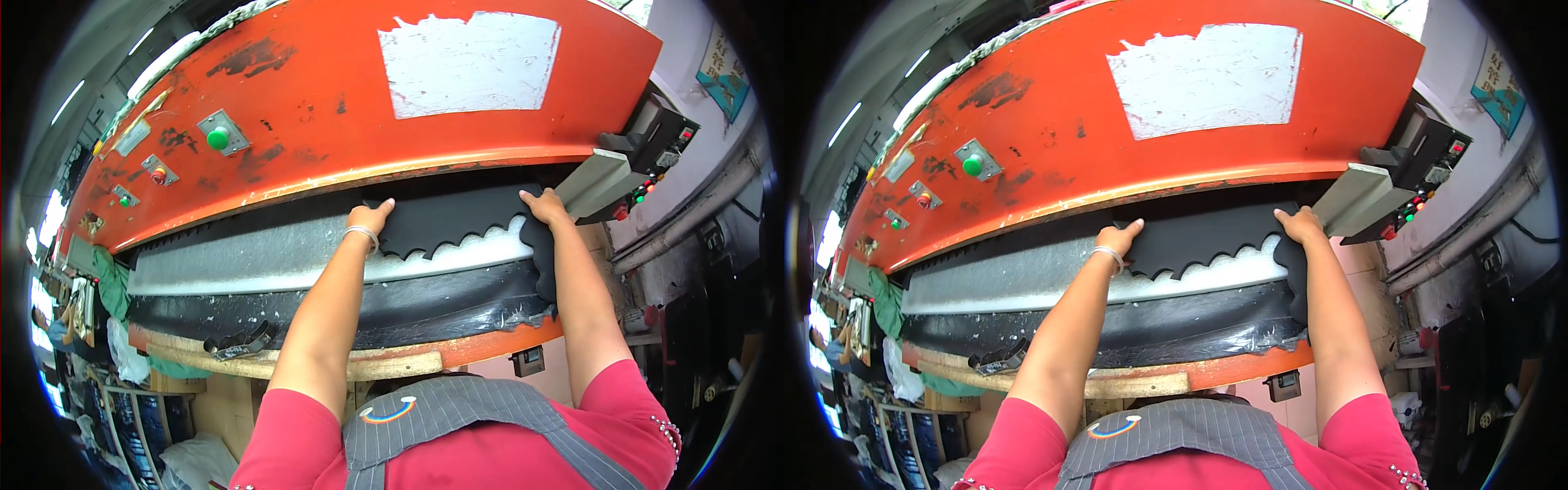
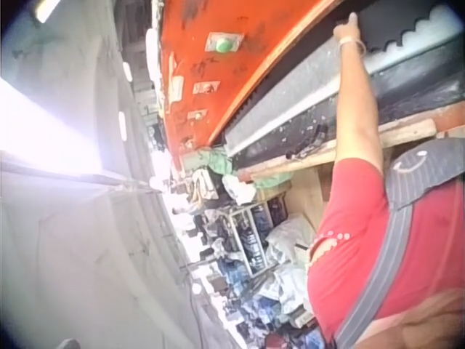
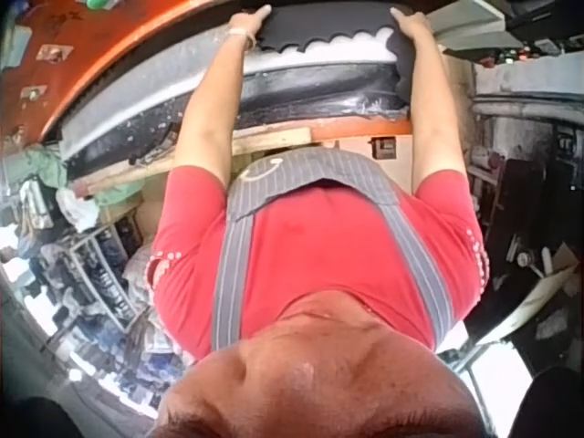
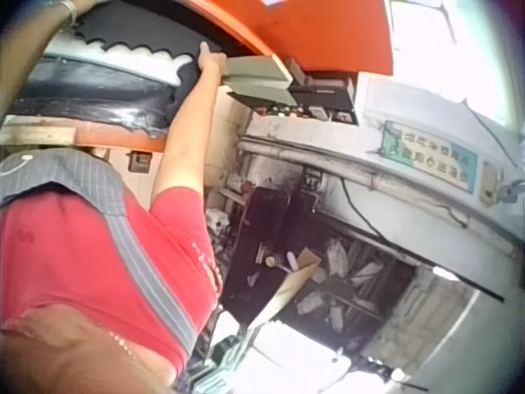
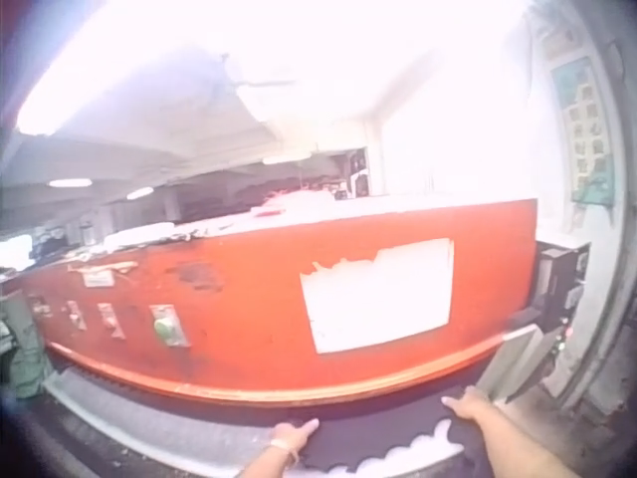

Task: Cutting shoe components from a synthetic material sheet using a hydraulic die-cutting machine and metal dies.

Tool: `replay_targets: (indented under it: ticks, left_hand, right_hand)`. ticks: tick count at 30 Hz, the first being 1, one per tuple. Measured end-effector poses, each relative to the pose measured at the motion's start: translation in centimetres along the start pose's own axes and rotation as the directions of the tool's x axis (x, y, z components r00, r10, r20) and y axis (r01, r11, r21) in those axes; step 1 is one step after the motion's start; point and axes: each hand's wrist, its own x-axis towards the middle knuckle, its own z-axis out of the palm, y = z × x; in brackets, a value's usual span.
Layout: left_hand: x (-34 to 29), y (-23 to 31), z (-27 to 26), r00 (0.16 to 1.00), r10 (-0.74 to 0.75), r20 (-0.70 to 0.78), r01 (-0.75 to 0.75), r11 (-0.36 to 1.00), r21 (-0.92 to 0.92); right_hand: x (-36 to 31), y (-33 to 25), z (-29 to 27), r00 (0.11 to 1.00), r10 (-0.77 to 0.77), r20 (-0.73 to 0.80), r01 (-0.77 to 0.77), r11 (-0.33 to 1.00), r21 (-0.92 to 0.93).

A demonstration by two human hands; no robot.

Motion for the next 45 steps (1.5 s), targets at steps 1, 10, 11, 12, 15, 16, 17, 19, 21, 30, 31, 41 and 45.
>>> replay_targets:
  ticks: [1,10,11,12,15,16,17,19,21,30,31,41,45]
  left_hand:
    - [-0.4,0.0,-0.2,0.996,0.089,-0.003,-0.087,0.979,0.186]
    - [-2.3,-0.4,-1.9,0.963,0.269,0.029,-0.264,0.907,0.327]
    - [-1.7,-0.7,-2.0,0.960,0.277,0.048,-0.278,0.911,0.303]
    - [-1.4,-0.9,-2.5,0.957,0.283,0.067,-0.290,0.914,0.284]
    - [-1.6,-3.3,-4.3,0.933,0.353,0.067,-0.353,0.869,0.347]
    - [-2.1,-4.1,-4.7,0.925,0.369,0.086,-0.374,0.850,0.372]
    - [-2.5,-4.8,-5.2,0.935,0.337,0.111,-0.354,0.870,0.343]
    - [-3.7,-4.8,-5.1,0.929,0.342,0.143,-0.371,0.867,0.332]
    - [-4.7,-4.8,-5.0,0.929,0.339,0.147,-0.369,0.861,0.350]
    - [-3.7,-6.0,-4.7,0.898,0.435,0.062,-0.432,0.848,0.307]
    - [-3.9,-5.7,-4.8,0.904,0.423,0.063,-0.421,0.857,0.295]
    - [-5.5,-5.2,-4.6,0.950,0.312,-0.005,-0.291,0.892,0.345]
    - [-5.7,-6.5,-3.4,0.927,0.360,-0.102,-0.306,0.886,0.347]
  right_hand:
    - [-0.4,0.4,0.0,0.999,0.032,-0.003,-0.032,0.999,0.034]
    - [-5.8,-1.6,-1.0,0.996,0.040,-0.083,-0.053,0.985,-0.163]
    - [-5.8,-1.3,-0.7,0.993,0.005,-0.115,-0.027,0.983,-0.183]
    - [-6.4,-1.7,-0.6,0.993,0.010,-0.119,-0.032,0.982,-0.186]
    - [-9.2,-2.3,0.8,0.982,-0.045,-0.185,0.020,0.991,-0.133]
    - [-10.1,-2.3,1.4,0.982,-0.036,-0.186,0.011,0.991,-0.134]
    - [-11.0,-2.4,1.8,0.984,-0.014,-0.179,-0.006,0.993,-0.115]
    - [-12.1,-0.6,2.6,0.977,0.025,-0.211,-0.045,0.995,-0.089]
    - [-12.2,1.0,3.8,0.975,0.050,-0.217,-0.066,0.995,-0.069]
    - [-11.2,6.8,3.9,0.989,-0.042,0.139,-0.054,0.782,0.621]
    - [-12.4,6.8,3.5,0.971,-0.120,0.208,-0.066,0.698,0.713]
    - [-9.9,19.6,-8.0,0.965,-0.219,0.148,0.145,0.907,0.395]
    - [-3.7,20.5,-18.6,0.732,-0.059,-0.679,0.351,0.886,0.302]
